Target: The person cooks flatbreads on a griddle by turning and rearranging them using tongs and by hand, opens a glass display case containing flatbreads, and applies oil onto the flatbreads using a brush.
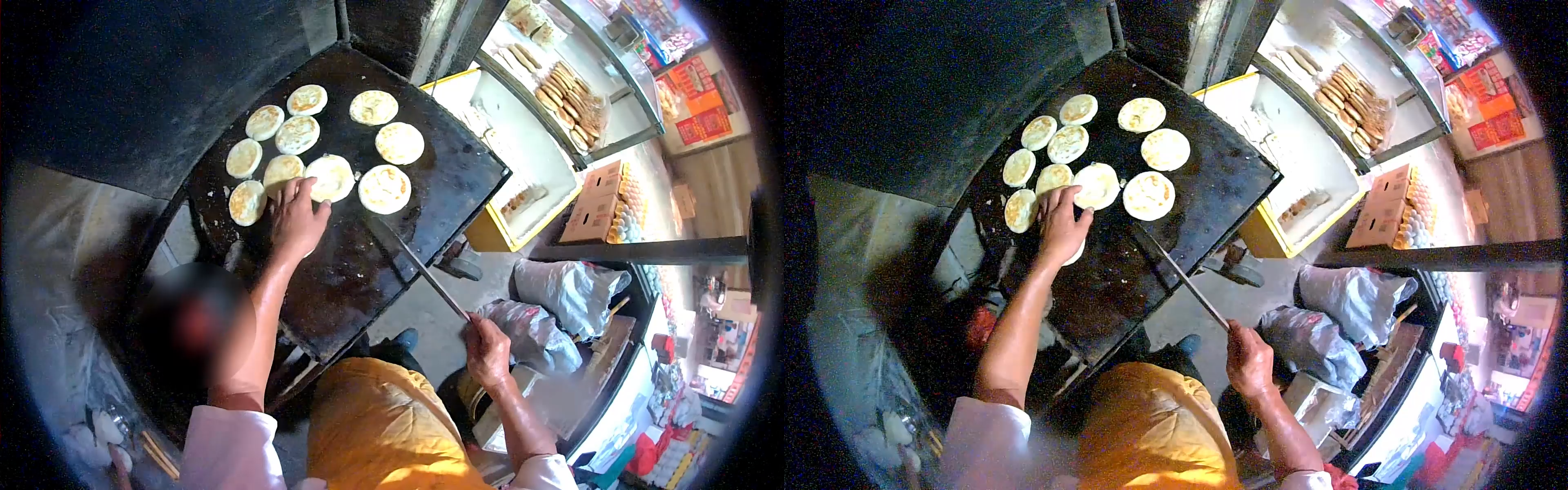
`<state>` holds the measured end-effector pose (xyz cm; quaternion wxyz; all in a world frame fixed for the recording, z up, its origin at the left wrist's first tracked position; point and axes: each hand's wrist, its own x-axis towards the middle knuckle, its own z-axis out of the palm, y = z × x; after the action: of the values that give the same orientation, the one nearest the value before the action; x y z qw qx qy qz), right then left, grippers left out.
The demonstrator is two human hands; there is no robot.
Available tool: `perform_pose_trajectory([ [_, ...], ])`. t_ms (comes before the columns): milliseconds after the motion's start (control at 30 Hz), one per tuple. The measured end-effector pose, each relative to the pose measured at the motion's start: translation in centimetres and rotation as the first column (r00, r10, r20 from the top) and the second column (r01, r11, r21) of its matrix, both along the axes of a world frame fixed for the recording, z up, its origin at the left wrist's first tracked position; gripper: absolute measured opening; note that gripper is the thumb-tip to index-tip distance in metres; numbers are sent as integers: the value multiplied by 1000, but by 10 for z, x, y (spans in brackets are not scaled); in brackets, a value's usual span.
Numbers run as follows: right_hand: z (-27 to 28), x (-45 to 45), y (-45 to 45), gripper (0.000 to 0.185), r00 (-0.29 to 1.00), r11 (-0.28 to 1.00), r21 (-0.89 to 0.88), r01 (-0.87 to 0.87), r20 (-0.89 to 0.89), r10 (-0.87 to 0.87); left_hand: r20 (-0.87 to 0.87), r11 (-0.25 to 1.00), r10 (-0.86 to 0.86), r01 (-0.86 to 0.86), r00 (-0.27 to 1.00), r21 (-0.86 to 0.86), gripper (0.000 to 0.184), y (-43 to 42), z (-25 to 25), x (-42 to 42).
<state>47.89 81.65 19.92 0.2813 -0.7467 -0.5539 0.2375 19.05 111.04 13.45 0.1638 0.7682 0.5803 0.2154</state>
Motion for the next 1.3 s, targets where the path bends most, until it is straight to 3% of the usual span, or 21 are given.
perform_pose_trajectory([
  [67, 3, -1, 0, 27, 998, 999, 10, -52, -33, 52, 53, 995, 86, -83, 995, -52, 49, 2, -10, -19],
  [233, -9, -27, 34, 29, 993, 988, -96, -117, 4, 118, -134, 997, 65, -71, 989, -41, 53, -34, 10, -61],
  [367, -16, -45, 82, 20, 998, 994, -96, -51, 24, 54, -143, 991, 92, -105, 985, -84, 61, -40, 17, -80],
  [433, -18, -46, 88, 20, 1000, 1000, -23, -11, 27, 12, -190, 983, 99, -126, 977, -136, 71, -36, 20, -90],
  [500, -16, -35, 78, 19, 999, 983, 178, 35, 11, -38, -219, 980, 95, -129, 971, -149, 81, -30, 10, -104],
  [600, -28, -6, 61, 19, 965, 966, 89, 244, 73, -251, -256, 971, 77, -131, 964, -202, 95, -28, 7, -111],
  [733, -13, -9, 40, 24, 982, 994, 42, 97, 160, -102, -241, 957, 111, -169, 964, -237, 105, -19, 4, -106],
  [900, -2, -9, 32, 29, 990, 999, 1, 38, 137, -38, -240, 942, 63, -137, 969, -308, 104, -14, 12, -97],
  [1000, 0, 12, 73, 25, 969, 986, -4, 164, 187, -160, -195, 959, 96, -144, 976, -243, 100, -13, 6, -102],
  [1033, -1, 19, 99, 21, 962, 981, 87, 172, 199, -186, -195, 962, 89, -135, 977, -236, 98, -12, 4, -106],
  [1067, -11, 32, 120, 21, 940, 973, -18, 230, 262, -218, -196, 965, 83, -127, 977, -228, 95, -11, 2, -110],
  [1100, -7, 33, 143, 21, 922, 973, -15, 228, 323, -211, -199, 966, 82, -126, 977, -225, 95, -9, 0, -115],
  [1167, -10, 42, 164, 23, 944, 995, 84, 58, 318, -82, -175, 967, 111, -147, 978, -208, 90, -4, -2, -127],
  [1233, -2, 41, 158, 26, 936, 998, -56, 28, 352, -6, -145, 974, 113, -138, 983, -177, 87, 2, -7, -140],
  [1300, -6, 35, 138, 23, 941, 996, -56, 64, 337, -42, 13, 969, 115, -110, 993, -222, 85, 10, -17, -153],
])
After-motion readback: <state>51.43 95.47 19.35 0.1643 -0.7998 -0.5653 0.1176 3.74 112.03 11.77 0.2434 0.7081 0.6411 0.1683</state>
